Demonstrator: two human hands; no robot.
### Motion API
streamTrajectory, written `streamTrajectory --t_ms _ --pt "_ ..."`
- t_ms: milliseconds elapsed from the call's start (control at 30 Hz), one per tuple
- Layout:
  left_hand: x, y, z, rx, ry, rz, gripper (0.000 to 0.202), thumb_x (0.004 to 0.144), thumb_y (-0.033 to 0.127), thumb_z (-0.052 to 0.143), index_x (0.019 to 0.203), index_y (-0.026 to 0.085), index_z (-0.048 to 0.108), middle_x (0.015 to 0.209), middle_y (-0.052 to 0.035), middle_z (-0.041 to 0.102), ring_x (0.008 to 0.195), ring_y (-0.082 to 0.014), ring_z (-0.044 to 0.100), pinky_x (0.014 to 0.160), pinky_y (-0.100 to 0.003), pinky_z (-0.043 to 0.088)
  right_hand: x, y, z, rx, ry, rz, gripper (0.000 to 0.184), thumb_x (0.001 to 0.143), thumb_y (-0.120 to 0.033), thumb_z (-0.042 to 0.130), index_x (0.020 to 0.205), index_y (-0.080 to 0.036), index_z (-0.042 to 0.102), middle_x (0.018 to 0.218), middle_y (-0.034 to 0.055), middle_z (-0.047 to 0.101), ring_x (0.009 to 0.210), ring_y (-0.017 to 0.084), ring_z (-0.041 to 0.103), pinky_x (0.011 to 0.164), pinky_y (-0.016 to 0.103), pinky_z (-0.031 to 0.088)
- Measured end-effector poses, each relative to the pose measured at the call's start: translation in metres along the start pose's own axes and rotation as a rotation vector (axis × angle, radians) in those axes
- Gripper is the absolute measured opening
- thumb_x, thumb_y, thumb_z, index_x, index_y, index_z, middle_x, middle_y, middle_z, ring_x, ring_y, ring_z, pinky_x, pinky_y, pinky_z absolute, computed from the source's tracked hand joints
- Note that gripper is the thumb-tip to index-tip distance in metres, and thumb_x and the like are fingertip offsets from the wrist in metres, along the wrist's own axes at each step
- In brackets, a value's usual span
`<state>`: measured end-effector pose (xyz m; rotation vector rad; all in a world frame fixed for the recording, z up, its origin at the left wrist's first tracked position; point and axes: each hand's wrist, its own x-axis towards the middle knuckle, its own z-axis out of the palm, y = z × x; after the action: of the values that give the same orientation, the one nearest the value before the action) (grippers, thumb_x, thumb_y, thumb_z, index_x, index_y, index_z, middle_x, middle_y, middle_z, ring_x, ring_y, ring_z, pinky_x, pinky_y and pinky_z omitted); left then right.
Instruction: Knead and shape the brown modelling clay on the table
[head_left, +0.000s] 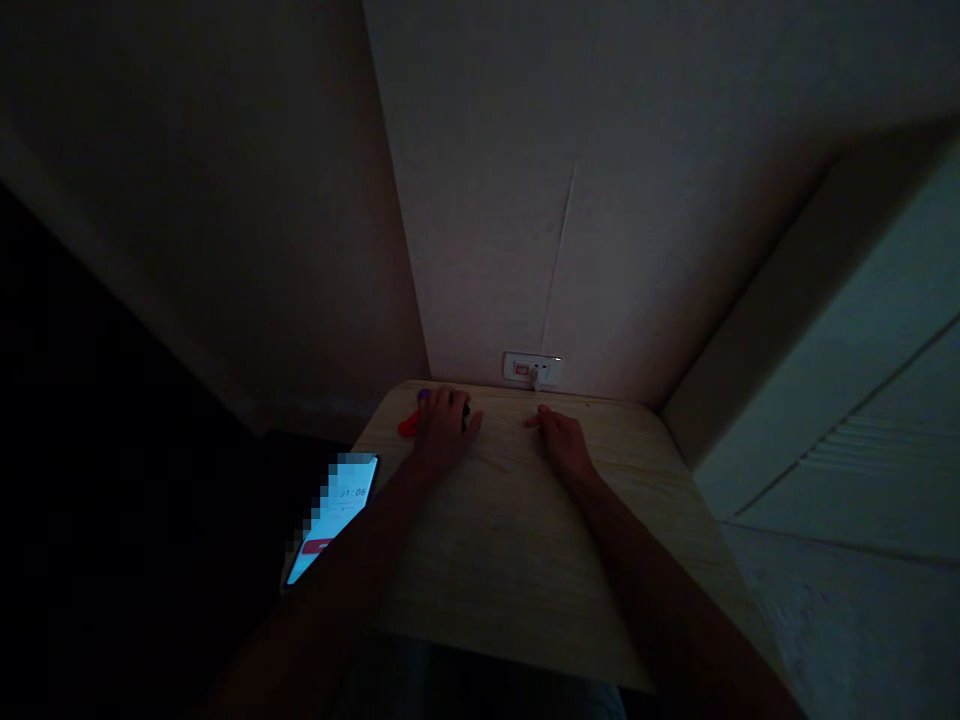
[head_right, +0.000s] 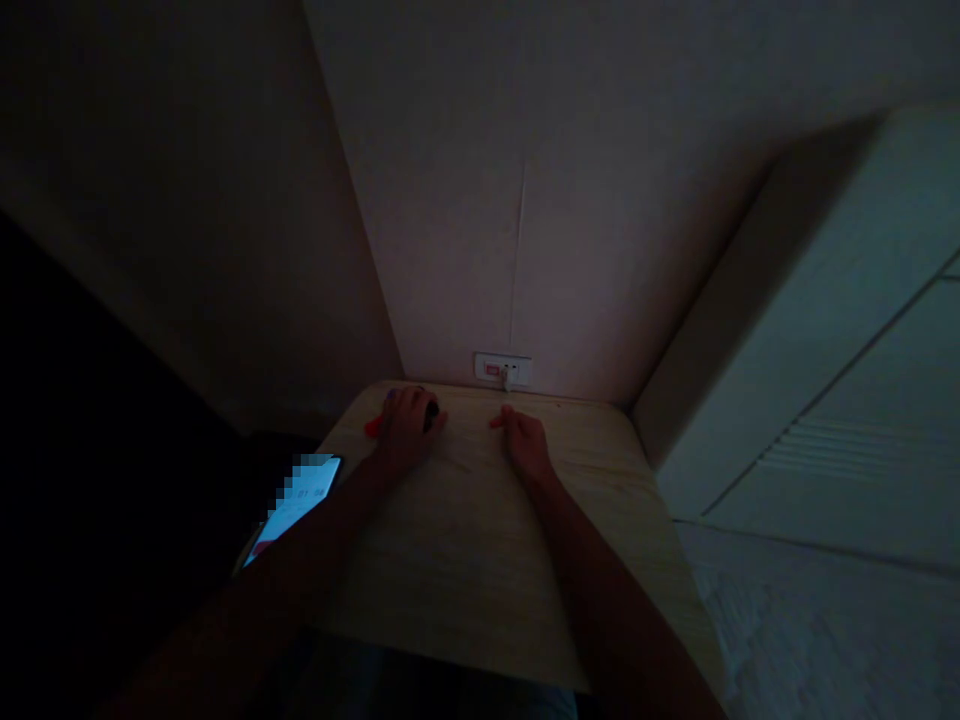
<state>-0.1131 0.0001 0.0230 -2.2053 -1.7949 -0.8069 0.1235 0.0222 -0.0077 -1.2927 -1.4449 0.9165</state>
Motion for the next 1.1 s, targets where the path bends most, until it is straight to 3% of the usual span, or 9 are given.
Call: streamTrajectory --t_ms 67,133,400,500,600,700,800,967,1100 --pt "0.007 0.004 -0.007 -0.006 0.017 -0.01 0.032 0.099 0.042 0.053 0.117 0.017 0.064 0.121 -0.016 0.062 0.115 -0.0347 0.054 0.102 -0.05 0.041 0.003 0.003 -0.001 -0.008 0.007 -0.014 0.036 0.103 -0.048 0.056 0.106 -0.016 0.073 0.104 0.0074 0.074 0.094 0.022 0.07 0.085 0.038 0.058" --pt "0.02 0.007 -0.016 -0.013 0.037 -0.022 0.032 0.1 0.039 0.052 0.119 0.017 0.063 0.124 -0.0163 0.062 0.117 -0.0344 0.054 0.103 -0.05 0.041 0.006 0.004 -0.002 -0.013 0.007 -0.018 0.032 0.101 -0.038 0.064 0.127 -0.018 0.065 0.129 0.0098 0.067 0.11 0.023 0.068 0.094 0.045 0.059" --pt "0.116 0.019 -0.077 -0.253 0.19 -0.244 0.02 0.093 0.023 0.059 0.112 0.017 0.063 0.128 -0.0167 0.061 0.128 -0.034 0.05 0.114 -0.051 0.035 0.007 0.003 -0.004 -0.013 -0.041 0.017 0.039 0.099 -0.037 0.067 0.133 -0.019 0.061 0.135 0.0099 0.064 0.114 0.026 0.067 0.094 0.047 0.059" --pt "0.153 0.035 -0.089 -0.43 0.268 -0.322 0.012 0.094 0.018 0.055 0.103 0.017 0.063 0.119 -0.0159 0.066 0.122 -0.0307 0.057 0.111 -0.047 0.038 0.002 -0.001 -0.002 -0.02 -0.066 0.017 0.034 0.102 -0.044 0.06 0.117 -0.014 0.069 0.115 0.0085 0.071 0.098 0.024 0.071 0.085 0.041 0.06" --pt "0.169 0.063 -0.082 -0.631 0.294 -0.37 0.018 0.098 0.02 0.045 0.096 0.018 0.063 0.101 -0.0116 0.07 0.102 -0.0243 0.066 0.095 -0.038 0.049 -0.003 -0.009 0.001 -0.036 -0.056 -0.026 0.06 0.102 -0.062 0.043 0.076 -0.015 0.07 0.067 0.004 0.067 0.064 0.02 0.064 0.065 0.033 0.051" --pt "0.153 0.094 -0.059 -0.834 0.221 -0.356 0.021 0.097 0.025 0.044 0.093 0.02 0.064 0.079 -0.0037 0.069 0.075 -0.0175 0.067 0.073 -0.029 0.051 -0.006 -0.017 0.004 -0.048 -0.011 -0.07 0.066 0.096 -0.073 0.04 0.06 -0.021 0.06 0.053 0.0011 0.056 0.055 0.019 0.054 0.059 0.032 0.041" --pt "0.117 0.112 -0.028 -0.995 0.08 -0.36 0.023 0.091 0.026 0.048 0.075 0.019 0.065 0.06 0.0004 0.061 0.056 -0.015 0.06 0.058 -0.026 0.046 -0.008 -0.021 0.004 -0.047 0.046 -0.069 0.066 0.095 -0.075 0.036 0.055 -0.024 0.05 0.051 -0.0001 0.051 0.052 0.018 0.047 0.055 0.032 0.034" --pt "0.068 0.1 0.013 -1.111 -0.054 -0.458 0.025 0.087 0.029 0.051 0.066 0.02 0.062 0.053 0.0009 0.057 0.048 -0.015 0.053 0.052 -0.028 0.041 -0.008 -0.022 0.005 -0.029 0.103 -0.039 0.064 0.098 -0.068 0.037 0.05 -0.026 0.039 0.046 -0.002 0.041 0.048 0.017 0.039 0.053 0.032 0.03" --pt "0.043 0.091 0.034 -1.174 -0.117 -0.504 0.023 0.088 0.031 0.052 0.071 0.021 0.064 0.06 -0.0001 0.062 0.048 -0.0151 0.054 0.052 -0.029 0.043 -0.001 -0.021 0.007 -0.012 0.134 -0.069 0.054 0.099 -0.057 0.037 0.057 -0.025 0.047 0.054 0.0003 0.052 0.056 0.019 0.047 0.056 0.031 0.038"
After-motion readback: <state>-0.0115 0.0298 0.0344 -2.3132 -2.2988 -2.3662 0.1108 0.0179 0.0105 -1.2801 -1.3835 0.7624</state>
